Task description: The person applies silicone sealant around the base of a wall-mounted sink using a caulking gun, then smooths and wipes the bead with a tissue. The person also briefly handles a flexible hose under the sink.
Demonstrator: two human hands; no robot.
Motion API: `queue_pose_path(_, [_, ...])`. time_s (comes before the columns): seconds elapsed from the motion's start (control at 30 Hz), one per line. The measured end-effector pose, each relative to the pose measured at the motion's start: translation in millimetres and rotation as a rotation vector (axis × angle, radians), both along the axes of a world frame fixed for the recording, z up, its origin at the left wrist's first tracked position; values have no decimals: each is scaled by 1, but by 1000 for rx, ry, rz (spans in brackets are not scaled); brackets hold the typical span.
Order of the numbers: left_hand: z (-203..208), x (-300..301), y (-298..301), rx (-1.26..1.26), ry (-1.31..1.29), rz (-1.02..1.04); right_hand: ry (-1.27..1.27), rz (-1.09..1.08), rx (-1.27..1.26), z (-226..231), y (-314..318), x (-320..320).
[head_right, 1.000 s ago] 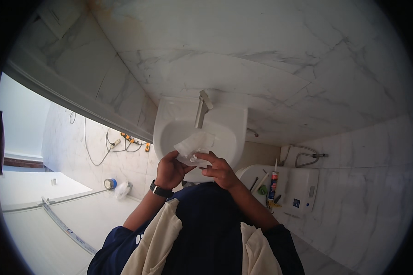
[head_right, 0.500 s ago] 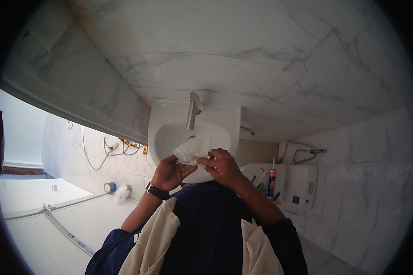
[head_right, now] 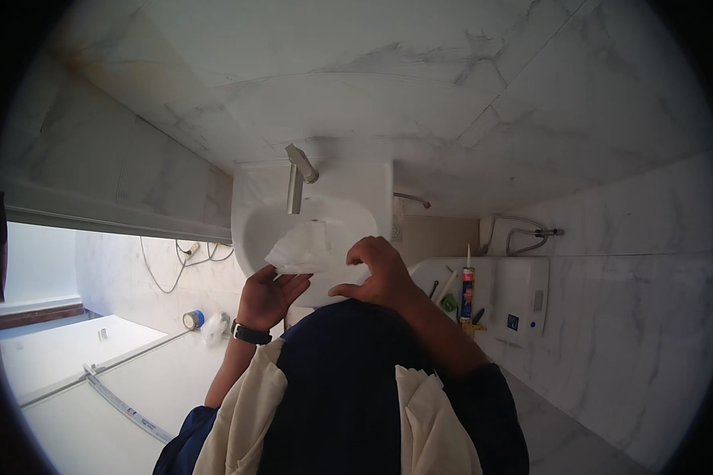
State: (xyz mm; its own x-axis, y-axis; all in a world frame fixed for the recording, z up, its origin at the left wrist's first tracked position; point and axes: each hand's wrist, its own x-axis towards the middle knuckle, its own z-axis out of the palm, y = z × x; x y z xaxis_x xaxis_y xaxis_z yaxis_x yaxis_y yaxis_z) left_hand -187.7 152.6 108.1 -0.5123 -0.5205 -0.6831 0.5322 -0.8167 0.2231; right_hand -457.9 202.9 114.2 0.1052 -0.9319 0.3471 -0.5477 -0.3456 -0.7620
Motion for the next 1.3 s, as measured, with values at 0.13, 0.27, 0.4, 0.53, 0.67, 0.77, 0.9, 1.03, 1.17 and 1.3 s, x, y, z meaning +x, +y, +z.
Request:
queue_pose_path(0.13, [1,14,6,-55,-74,92,581,-144,116,-26,-29,-53])
queue_pose_path(0.27, [0,20,17,-72,-115,149,1102,-157,196,-64,-80,-73])
queue_pose_path(0.4, [-5,25,33,-119,-89,234,1262,-64,221,-86,-132,-53])
queue_pose_path(0.53, [-7,28,49,-115,-73,344,1434,-24,236,-89,-160,-33])
queue_pose_path(0.67, [-4,29,60,-82,-114,411,1533,16,282,-92,-170,-19])
queue_pose_path(0.77, [-2,31,64,-67,-131,439,1547,13,314,-97,-176,-13])
queue_pose_path(0.9, [-3,33,64,-85,-145,441,1518,-11,366,-101,-182,-8])
queue_pose_path(1.03, [-4,33,61,-91,-147,446,1620,39,406,-102,-187,-4])
queue_pose_path(1.17, [-3,34,60,-142,-133,412,1539,-3,477,-109,-191,1])
queue_pose_path(1.3, [-4,35,59,-124,-144,416,1527,-34,514,-115,-193,3])
